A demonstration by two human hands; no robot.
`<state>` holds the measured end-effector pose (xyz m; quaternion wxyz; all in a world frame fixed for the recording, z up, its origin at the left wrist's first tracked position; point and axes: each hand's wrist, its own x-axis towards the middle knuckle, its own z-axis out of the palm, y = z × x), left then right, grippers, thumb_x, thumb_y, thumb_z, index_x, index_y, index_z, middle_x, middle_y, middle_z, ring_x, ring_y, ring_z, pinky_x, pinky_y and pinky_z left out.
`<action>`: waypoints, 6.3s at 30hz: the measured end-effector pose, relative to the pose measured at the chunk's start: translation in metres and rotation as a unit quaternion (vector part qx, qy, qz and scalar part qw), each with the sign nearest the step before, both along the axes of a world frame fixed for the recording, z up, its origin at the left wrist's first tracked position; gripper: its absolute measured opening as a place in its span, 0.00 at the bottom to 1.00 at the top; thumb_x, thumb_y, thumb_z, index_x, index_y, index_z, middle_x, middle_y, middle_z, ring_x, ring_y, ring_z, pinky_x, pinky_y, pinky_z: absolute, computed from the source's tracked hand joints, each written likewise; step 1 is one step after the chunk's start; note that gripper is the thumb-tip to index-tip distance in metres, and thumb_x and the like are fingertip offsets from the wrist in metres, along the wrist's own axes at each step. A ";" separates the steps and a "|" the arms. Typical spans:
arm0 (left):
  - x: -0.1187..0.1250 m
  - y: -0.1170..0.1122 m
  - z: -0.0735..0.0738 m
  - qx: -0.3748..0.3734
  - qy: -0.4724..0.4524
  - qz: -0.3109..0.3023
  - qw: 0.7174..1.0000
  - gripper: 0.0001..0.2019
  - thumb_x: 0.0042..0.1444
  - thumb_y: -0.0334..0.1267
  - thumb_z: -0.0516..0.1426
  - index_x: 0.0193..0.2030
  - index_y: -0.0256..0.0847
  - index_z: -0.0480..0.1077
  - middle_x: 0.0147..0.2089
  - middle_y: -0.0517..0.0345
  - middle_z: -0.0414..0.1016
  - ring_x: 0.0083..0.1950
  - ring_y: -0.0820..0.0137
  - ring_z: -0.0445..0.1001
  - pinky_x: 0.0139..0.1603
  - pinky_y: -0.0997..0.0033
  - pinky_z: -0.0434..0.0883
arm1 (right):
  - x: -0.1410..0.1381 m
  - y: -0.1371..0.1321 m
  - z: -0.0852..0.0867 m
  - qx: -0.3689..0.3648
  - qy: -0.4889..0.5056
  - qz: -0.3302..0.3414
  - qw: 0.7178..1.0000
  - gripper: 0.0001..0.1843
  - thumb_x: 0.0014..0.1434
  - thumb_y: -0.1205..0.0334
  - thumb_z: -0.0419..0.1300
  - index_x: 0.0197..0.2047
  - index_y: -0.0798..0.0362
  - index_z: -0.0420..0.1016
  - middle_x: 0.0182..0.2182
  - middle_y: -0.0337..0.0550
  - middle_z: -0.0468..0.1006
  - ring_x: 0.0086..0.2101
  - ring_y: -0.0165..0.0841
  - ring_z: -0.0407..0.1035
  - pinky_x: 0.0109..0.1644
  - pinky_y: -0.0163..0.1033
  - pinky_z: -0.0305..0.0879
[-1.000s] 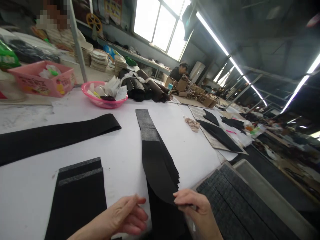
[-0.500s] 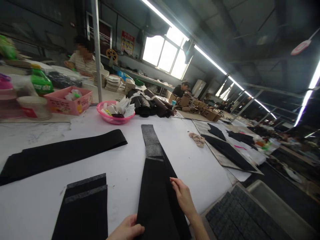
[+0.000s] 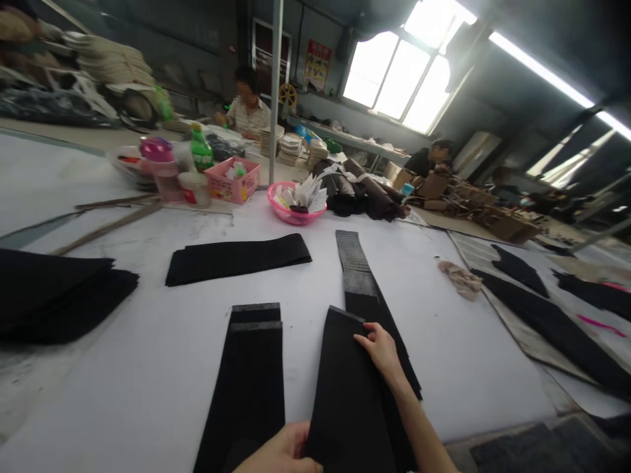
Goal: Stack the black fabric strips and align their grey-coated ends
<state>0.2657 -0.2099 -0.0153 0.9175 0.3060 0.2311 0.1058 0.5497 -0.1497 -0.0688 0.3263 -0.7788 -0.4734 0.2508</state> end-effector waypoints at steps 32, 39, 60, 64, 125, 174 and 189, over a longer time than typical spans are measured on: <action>-0.092 0.025 0.024 -0.089 0.050 0.263 0.959 0.26 0.52 0.41 0.63 0.57 0.35 0.67 0.50 0.42 0.77 0.49 0.55 0.77 0.53 0.56 0.71 | -0.177 0.005 0.049 -0.037 0.457 0.119 0.881 0.20 0.53 0.60 0.68 0.48 0.49 0.68 0.36 0.38 0.74 0.33 0.30 0.70 0.33 0.32 0.66; -0.117 0.010 -0.038 0.198 0.203 0.198 0.938 0.23 0.53 0.35 0.60 0.58 0.41 0.67 0.59 0.52 0.71 0.59 0.57 0.69 0.62 0.60 0.65 | -0.181 0.001 0.009 -0.069 0.439 0.092 0.891 0.22 0.51 0.56 0.67 0.48 0.53 0.68 0.25 0.33 0.69 0.24 0.26 0.64 0.24 0.28 0.60; -0.118 0.081 -0.057 0.369 0.481 0.231 0.761 0.18 0.60 0.53 0.49 0.28 0.42 0.66 0.20 0.65 0.66 0.19 0.75 0.63 0.19 0.78 0.56 | -0.184 0.023 -0.016 -0.148 0.214 0.142 0.955 0.14 0.56 0.51 0.58 0.26 0.50 0.61 0.15 0.30 0.65 0.14 0.27 0.63 0.13 0.28 0.57; -0.119 0.082 -0.059 0.357 0.480 0.233 0.767 0.18 0.60 0.53 0.49 0.28 0.42 0.64 0.19 0.66 0.65 0.17 0.76 0.62 0.17 0.79 0.56 | -0.184 0.028 -0.015 -0.148 0.133 0.173 0.965 0.19 0.61 0.47 0.52 0.25 0.50 0.59 0.12 0.30 0.64 0.14 0.29 0.66 0.16 0.28 0.55; -0.118 0.098 -0.053 0.372 0.558 0.158 0.725 0.19 0.63 0.49 0.44 0.24 0.43 0.56 0.16 0.67 0.62 0.14 0.77 0.60 0.19 0.76 0.49 | -0.188 0.045 -0.008 -0.180 0.060 0.179 0.966 0.20 0.63 0.49 0.51 0.23 0.50 0.62 0.14 0.32 0.73 0.11 0.26 0.65 0.16 0.29 0.53; -0.116 0.101 -0.052 0.392 0.592 0.117 0.694 0.18 0.64 0.46 0.45 0.25 0.42 0.58 0.17 0.66 0.65 0.15 0.77 0.60 0.22 0.75 0.48 | -0.185 0.051 -0.019 -0.200 0.094 0.167 0.961 0.18 0.62 0.52 0.53 0.23 0.51 0.63 0.13 0.34 0.73 0.11 0.26 0.65 0.14 0.27 0.50; -0.115 0.101 -0.049 0.385 0.584 0.122 0.704 0.17 0.64 0.46 0.45 0.25 0.42 0.57 0.17 0.66 0.64 0.15 0.77 0.60 0.21 0.75 0.48 | -0.185 0.051 -0.017 -0.211 0.083 0.165 0.960 0.19 0.63 0.51 0.53 0.24 0.52 0.65 0.14 0.34 0.73 0.12 0.26 0.66 0.16 0.27 0.52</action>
